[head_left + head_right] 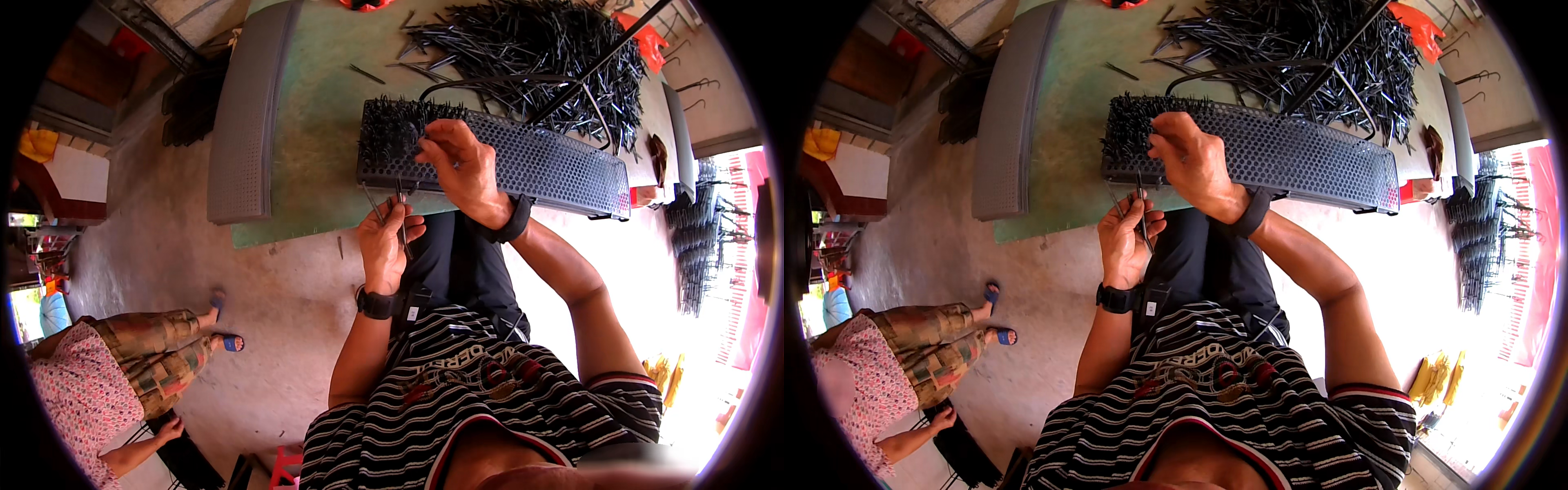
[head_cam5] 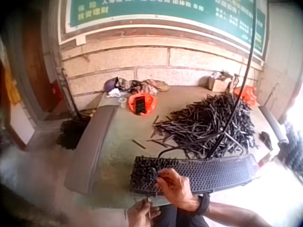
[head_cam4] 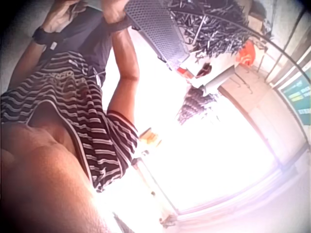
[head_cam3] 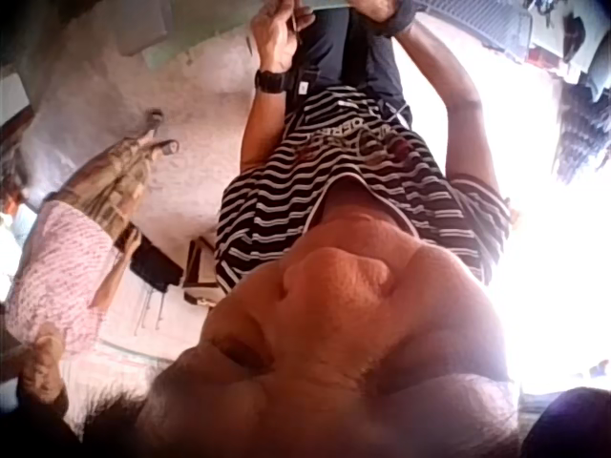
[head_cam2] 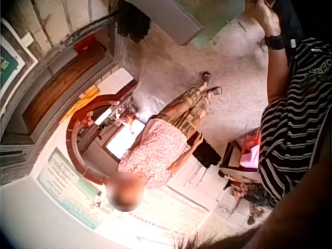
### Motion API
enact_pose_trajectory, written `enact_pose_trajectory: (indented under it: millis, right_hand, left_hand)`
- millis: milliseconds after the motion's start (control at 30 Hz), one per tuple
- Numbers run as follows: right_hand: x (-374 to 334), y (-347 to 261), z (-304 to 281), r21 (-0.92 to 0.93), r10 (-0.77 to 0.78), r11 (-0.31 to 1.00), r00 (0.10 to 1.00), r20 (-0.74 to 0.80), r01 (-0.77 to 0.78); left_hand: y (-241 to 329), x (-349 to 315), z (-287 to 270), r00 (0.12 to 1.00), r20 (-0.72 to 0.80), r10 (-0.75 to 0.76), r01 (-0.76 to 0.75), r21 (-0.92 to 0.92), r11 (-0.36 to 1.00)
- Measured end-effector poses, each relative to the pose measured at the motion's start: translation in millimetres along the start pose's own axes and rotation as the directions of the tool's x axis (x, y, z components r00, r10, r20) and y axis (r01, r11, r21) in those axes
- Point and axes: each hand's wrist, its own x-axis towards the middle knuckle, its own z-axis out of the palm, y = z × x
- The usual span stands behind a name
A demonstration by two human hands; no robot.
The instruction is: The person picks up thin black bristles from a pile on a table and inserts them one by one into the holes of a perforated metal base. The person holds a bundle of bristles in the left hand and uses the right hand to place each bristle into the base, gradually filling the holes.
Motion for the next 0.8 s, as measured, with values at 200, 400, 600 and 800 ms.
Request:
enact_pose_trajectory:
  millis: [200,400,600,800]
  right_hand:
    - [8.4,12.1,7.8,-0.169,-0.246,0.950,0.963,0.108,0.262]
    - [11.9,9.4,9.5,-0.228,-0.256,0.930,0.953,0.162,0.289]
    - [13.3,18.7,12.7,-0.436,-0.226,0.825,0.917,0.330,0.360]
    - [26.4,18.3,10.2,-0.556,-0.207,0.664,0.838,0.506,0.500]
  left_hand:
    - [4.6,0.1,-5.8,0.999,0.029,-0.046,0.046,-0.013,0.999]
    - [8.1,-0.4,-7.8,0.998,-0.009,-0.062,0.061,-0.060,0.996]
    - [7.5,1.3,-10.3,0.995,-0.020,-0.098,0.097,-0.060,0.993]
    - [5.1,1.7,-9.9,0.992,-0.003,-0.124,0.124,-0.046,0.991]
